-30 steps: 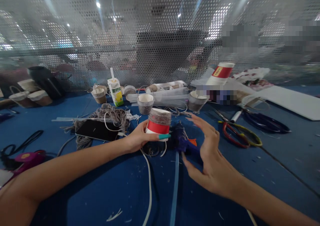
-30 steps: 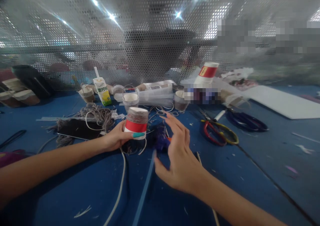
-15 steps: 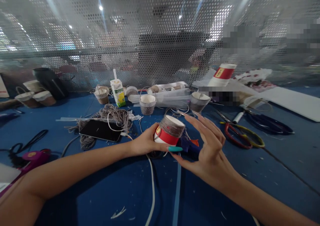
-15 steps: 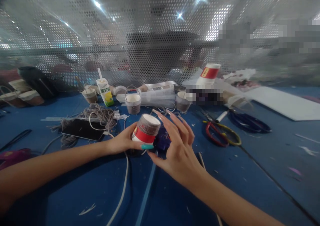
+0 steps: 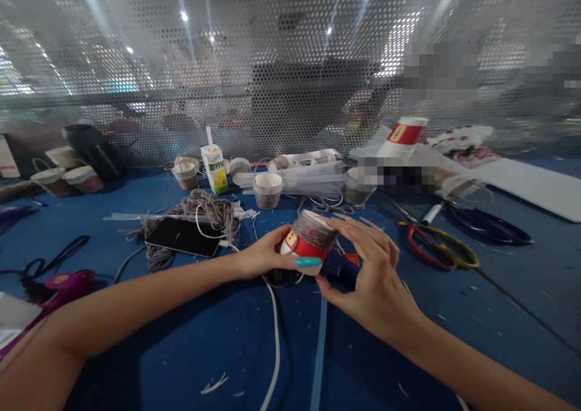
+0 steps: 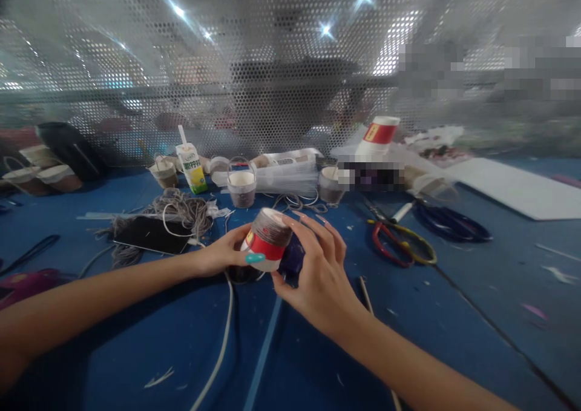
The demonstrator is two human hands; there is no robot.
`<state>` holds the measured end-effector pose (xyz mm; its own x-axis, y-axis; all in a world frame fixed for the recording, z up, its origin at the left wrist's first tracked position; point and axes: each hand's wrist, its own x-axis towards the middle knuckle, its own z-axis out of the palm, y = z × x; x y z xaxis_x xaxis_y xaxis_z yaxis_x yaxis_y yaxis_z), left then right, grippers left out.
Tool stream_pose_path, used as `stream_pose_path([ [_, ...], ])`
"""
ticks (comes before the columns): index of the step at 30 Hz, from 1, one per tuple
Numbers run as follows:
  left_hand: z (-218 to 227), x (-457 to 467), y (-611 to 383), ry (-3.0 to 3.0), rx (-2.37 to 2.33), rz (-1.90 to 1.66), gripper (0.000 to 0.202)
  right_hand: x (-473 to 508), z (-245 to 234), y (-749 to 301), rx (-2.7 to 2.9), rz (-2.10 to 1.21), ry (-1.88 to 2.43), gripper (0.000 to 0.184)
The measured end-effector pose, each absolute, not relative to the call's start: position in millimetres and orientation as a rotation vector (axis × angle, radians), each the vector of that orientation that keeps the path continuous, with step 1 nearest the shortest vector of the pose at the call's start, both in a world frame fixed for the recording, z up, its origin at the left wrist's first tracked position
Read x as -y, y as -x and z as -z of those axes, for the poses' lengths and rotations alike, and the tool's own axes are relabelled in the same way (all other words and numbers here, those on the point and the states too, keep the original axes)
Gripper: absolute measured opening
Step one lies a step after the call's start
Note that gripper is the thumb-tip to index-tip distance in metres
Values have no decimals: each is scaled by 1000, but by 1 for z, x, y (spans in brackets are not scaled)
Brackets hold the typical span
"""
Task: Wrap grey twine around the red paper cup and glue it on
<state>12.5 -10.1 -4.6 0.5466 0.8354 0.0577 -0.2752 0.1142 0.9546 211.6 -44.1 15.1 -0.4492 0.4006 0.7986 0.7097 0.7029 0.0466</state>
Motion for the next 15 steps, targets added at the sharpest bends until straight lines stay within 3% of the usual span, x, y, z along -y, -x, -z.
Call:
stream_pose_path([
  [7,0,1,0,-1007,-319,-693,52,34,-14,-222,2053,179,723,81],
  [15,2,1,4,-997,-269,-638,54,32,-10,-230,2115,40,709,84],
])
